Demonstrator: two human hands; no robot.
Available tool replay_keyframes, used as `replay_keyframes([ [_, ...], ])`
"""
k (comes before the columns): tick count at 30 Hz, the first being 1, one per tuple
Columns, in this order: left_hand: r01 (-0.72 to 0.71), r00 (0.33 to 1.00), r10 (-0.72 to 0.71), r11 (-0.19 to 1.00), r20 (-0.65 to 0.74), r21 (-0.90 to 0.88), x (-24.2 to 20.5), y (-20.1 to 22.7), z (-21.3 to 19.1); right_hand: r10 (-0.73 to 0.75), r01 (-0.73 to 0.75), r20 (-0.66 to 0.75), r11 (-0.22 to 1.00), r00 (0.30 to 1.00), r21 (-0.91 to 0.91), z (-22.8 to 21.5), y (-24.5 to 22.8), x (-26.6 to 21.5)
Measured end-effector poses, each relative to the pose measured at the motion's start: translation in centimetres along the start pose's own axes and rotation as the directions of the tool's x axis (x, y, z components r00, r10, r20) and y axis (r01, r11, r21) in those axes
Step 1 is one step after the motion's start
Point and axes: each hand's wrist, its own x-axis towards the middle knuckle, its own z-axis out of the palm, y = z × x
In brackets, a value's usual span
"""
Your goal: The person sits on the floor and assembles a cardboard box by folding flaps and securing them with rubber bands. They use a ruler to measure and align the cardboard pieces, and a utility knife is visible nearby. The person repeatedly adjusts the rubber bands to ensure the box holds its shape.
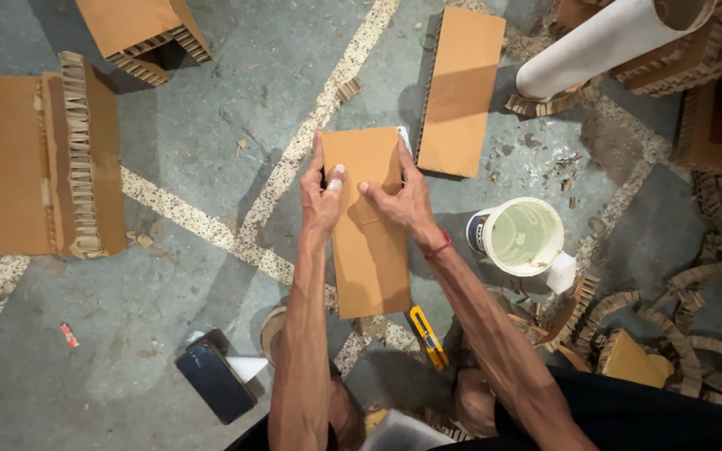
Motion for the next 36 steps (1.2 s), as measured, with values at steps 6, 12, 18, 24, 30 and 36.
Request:
replay_keyframes([
  [6,-0.132,0.991,0.132,0.99,0.004,0.047,0.1,-1.7,-0.2,-0.111,0.1,-0.052,0.98,0.992,-0.17,0.2,1.7,0.3],
  [12,-0.173,0.985,0.173,0.979,0.005,0.104,0.3,-1.8,-0.1,0.043,-0.051,-0.064,0.99,0.997,-0.132,-0.3,-0.4,-0.1],
  [18,-0.121,0.99,0.133,0.972,-0.047,0.201,-0.7,-0.3,0.2,0.102,-0.114,-0.086,0.983,0.991,-0.144,-0.1,-1.1,-0.3],
  [24,-0.006,0.992,0.034,0.974,-0.122,0.225,-1.6,1.5,1.1,0.118,-0.134,-0.104,0.978,0.988,-0.162,-0.1,-1.4,-0.4],
  [30,0.015,0.988,0.026,0.964,-0.149,0.267,-2.1,1.8,1.1,0.159,-0.174,-0.102,0.972,0.982,-0.156,0.0,-1.6,-0.4],
  [36,-0.028,0.988,0.07,0.96,-0.14,0.279,-2.4,0.1,0.6,0.009,-0.039,-0.134,0.976,0.991,-0.217,0.4,0.3,-0.1],
])
